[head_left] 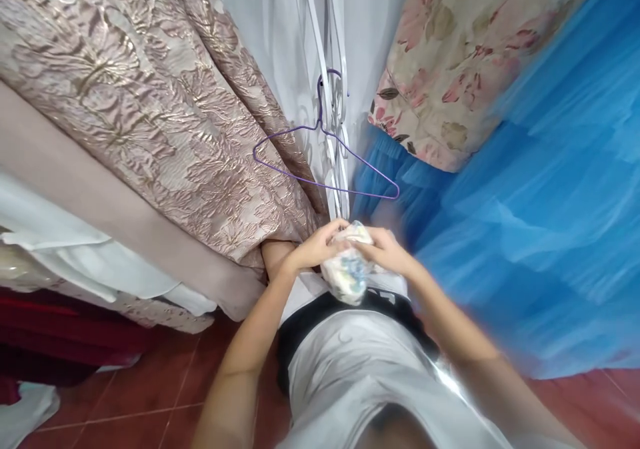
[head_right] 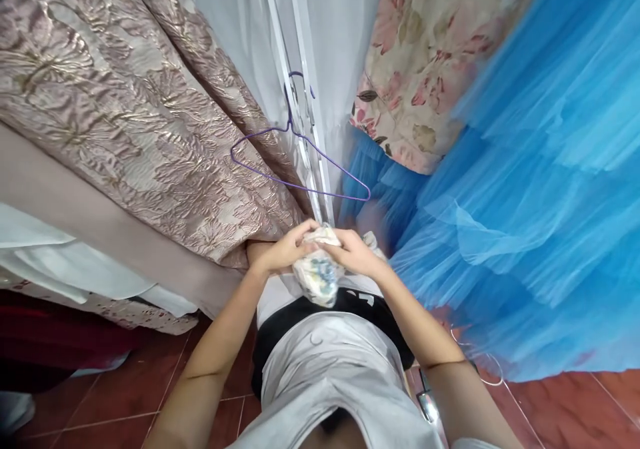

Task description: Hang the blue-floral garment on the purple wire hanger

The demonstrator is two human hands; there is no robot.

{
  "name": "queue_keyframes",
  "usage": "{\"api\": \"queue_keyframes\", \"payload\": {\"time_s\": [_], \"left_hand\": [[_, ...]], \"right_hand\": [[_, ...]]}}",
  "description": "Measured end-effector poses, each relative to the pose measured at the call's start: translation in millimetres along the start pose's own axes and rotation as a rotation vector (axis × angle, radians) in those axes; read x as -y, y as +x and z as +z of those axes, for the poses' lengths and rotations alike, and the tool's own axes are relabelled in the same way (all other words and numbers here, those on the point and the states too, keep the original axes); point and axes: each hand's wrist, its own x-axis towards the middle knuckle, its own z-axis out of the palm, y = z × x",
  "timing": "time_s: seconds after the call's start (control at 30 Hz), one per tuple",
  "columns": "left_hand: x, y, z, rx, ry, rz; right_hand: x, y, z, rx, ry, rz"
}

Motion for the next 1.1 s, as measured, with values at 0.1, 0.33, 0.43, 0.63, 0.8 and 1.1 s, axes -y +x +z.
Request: {"api": "queue_keyframes", "payload": {"time_s": [0.1,0.33,0.43,0.63,0.8,1.1], "left_hand": [[27.8,-11.0,-0.7,0.111,-0.013,-0.114],[52.6,-16.1,-49.8,-0.091,0.232,-0.031],[44.3,-22.8,-70.0,-0.145,0.229,0.0],[22.4,-54.5,-96.2,-0.334,0.154,-0.058],[22.2,-64.6,-144.1,-0.494,0.649,-0.06],[34.9,-4.2,-218.7,-0.714,0.858,-0.14]], "right_hand": [[13.5,-14.2,-36.9,-0.149,-0.207,-0.155],[-2.7,13.9,-123.6,-0.579,-0.279,-0.234],[-13.5,54.0,-156.5,-0.777,-0.139,-0.219],[3.5,132.5,-135.2,-0.49,0.225,-0.046],[26.7,140.7,-91.6,-0.016,0.391,0.265],[58.1,121.4,-110.3,-0.107,0.309,0.348]]}}
